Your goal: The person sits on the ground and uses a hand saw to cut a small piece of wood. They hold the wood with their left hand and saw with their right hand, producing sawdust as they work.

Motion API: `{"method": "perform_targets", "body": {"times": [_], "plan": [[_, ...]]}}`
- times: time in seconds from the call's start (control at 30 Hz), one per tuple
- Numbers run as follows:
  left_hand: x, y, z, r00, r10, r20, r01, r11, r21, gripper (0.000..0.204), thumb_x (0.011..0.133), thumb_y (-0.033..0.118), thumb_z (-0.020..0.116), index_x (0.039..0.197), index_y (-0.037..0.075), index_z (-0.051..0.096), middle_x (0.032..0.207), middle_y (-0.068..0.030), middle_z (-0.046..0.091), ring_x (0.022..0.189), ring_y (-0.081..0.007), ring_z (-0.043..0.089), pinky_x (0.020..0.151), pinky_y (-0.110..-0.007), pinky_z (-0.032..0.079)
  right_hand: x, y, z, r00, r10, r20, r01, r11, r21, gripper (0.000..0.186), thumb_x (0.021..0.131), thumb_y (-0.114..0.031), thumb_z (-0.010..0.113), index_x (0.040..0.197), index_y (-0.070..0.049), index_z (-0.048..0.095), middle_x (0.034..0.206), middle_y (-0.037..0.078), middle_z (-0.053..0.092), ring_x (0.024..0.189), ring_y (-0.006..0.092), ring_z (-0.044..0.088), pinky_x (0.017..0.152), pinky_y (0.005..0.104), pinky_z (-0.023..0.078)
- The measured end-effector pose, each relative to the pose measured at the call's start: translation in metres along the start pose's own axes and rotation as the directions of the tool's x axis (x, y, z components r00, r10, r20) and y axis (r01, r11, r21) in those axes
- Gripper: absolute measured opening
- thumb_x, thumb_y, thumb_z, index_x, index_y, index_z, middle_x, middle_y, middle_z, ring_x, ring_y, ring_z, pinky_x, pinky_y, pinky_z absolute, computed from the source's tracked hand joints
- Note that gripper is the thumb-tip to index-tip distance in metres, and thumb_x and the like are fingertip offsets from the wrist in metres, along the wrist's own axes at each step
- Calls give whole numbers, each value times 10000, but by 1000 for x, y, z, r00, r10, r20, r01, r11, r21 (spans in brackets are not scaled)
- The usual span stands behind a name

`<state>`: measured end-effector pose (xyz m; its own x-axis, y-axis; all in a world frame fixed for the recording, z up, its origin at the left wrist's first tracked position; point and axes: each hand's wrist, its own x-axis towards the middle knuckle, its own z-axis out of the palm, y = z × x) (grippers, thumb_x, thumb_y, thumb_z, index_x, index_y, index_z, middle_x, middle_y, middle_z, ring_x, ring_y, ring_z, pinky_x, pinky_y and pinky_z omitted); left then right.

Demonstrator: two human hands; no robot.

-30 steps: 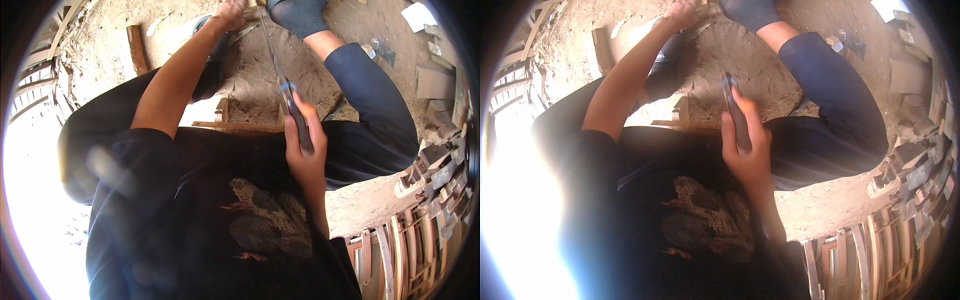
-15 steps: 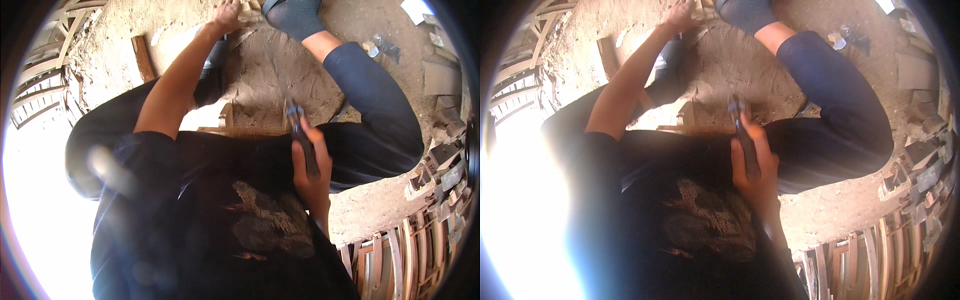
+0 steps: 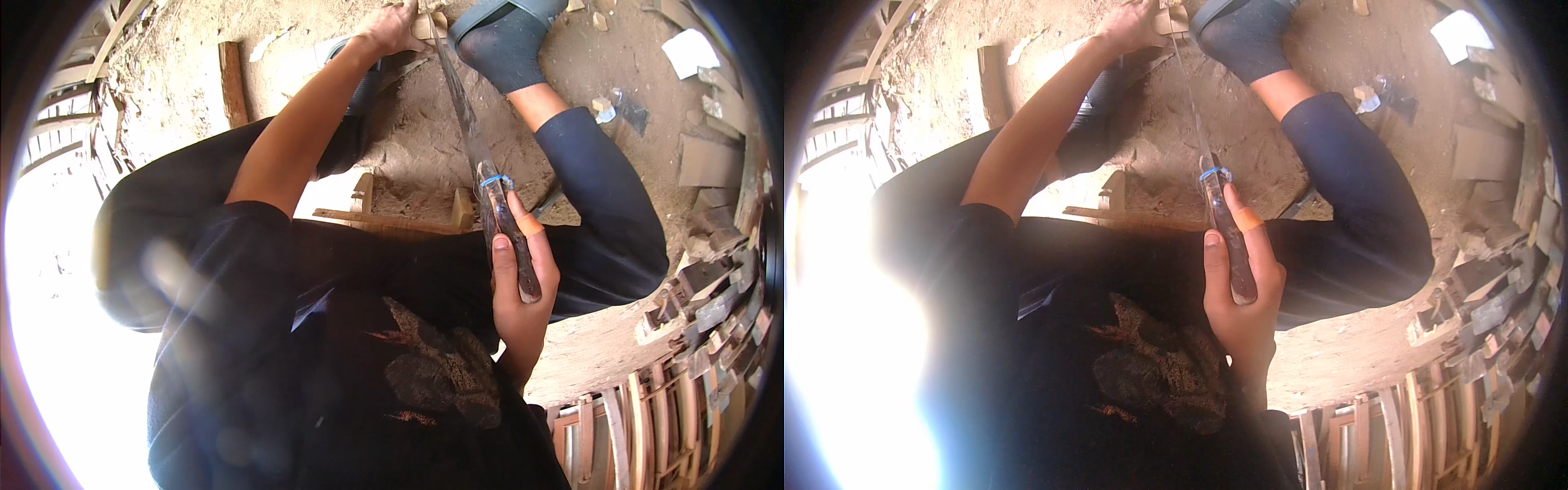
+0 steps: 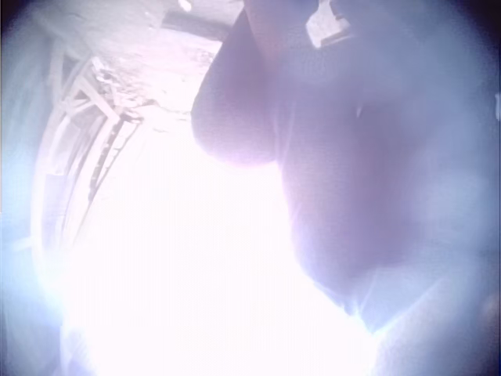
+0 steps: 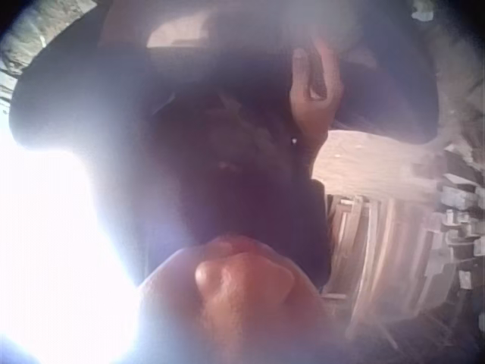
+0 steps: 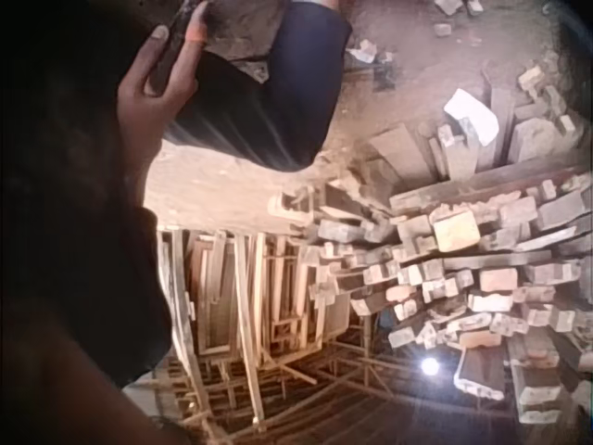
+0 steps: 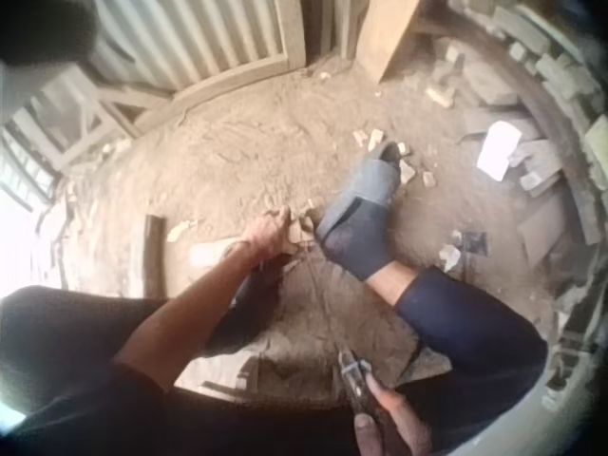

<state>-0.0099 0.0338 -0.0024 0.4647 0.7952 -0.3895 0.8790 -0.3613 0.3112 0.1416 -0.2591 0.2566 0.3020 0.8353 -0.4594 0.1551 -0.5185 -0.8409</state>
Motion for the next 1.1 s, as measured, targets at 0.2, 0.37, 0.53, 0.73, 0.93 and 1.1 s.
{"method": "perform_targets", "body": {"times": [0.2, 0.37, 0.53, 0.73, 0.93, 1.1], "plan": [[5, 6, 42, 963, 59, -264, 18, 960, 280, 861, 715, 553, 826, 1333, 48, 504, 1250, -142, 612, 1180, -345, 604, 1000, -465, 459, 2, 23, 25, 991, -125, -38, 122, 989, -80, 409, 968, -53, 588, 1371, 5, 552, 1089, 147, 716, 949, 97, 639, 830, 248, 500], [-6, 20, 29, 992, -98, -75, 111, 973, 204, 893, 714, 548, 828, 1349, 41, 457, 1251, -125, 608, 1187, -323, 602, 1001, -464, 447, 1, 43, 30, 978, -200, -54, 190, 970, -152, 398, 964, -54, 596, 1359, -9, 565, 981, 149, 705, 833, 89, 633, 723, 249, 499], [-3, 28, 16, 986, -164, 23, 158, 973, 167, 931, 686, 557, 840, 1352, 35, 451, 1226, -127, 625, 1161, -295, 620, 979, -448, 461, -47, 28, 6, 991, -134, -27, 124, 963, -238, 418, 966, -65, 582, 1380, -29, 540, 944, 158, 682, 742, 125, 627, 705, 262, 499], [-1, 14, 26, 993, -75, -95, 90, 983, 162, 930, 696, 534, 831, 1358, 10, 441, 1194, -154, 639, 1117, -300, 633, 953, -443, 474, 13, 23, 25, 999, -49, 25, 51, 993, -105, 395, 972, -52, 557, 1366, -17, 552, 1032, 180, 689, 865, 166, 665, 777, 291, 512], [5, 8, 40, 991, -40, -130, 66, 977, 201, 944, 675, 539, 826, 1355, 8, 442, 1166, -165, 648, 1107, -315, 632, 939, -444, 483, -33, 32, 7, 975, -223, 25, 223, 954, -202, 421, 968, -30, 564, 1387, -17, 523, 1060, 203, 665, 874, 165, 657, 780, 308, 520], [3, 5, 46, 984, -28, -176, 69, 971, 229, 929, 674, 545, 823, 1347, 17, 460, 1169, -164, 648, 1102, -312, 638, 934, -441, 486, 9, 24, 15, 996, -35, 86, 50, 982, -183, 430, 971, -39, 554, 1399, -29, 504, 1052, 198, 688, 812, 187, 681, 726, 299, 520]]}}
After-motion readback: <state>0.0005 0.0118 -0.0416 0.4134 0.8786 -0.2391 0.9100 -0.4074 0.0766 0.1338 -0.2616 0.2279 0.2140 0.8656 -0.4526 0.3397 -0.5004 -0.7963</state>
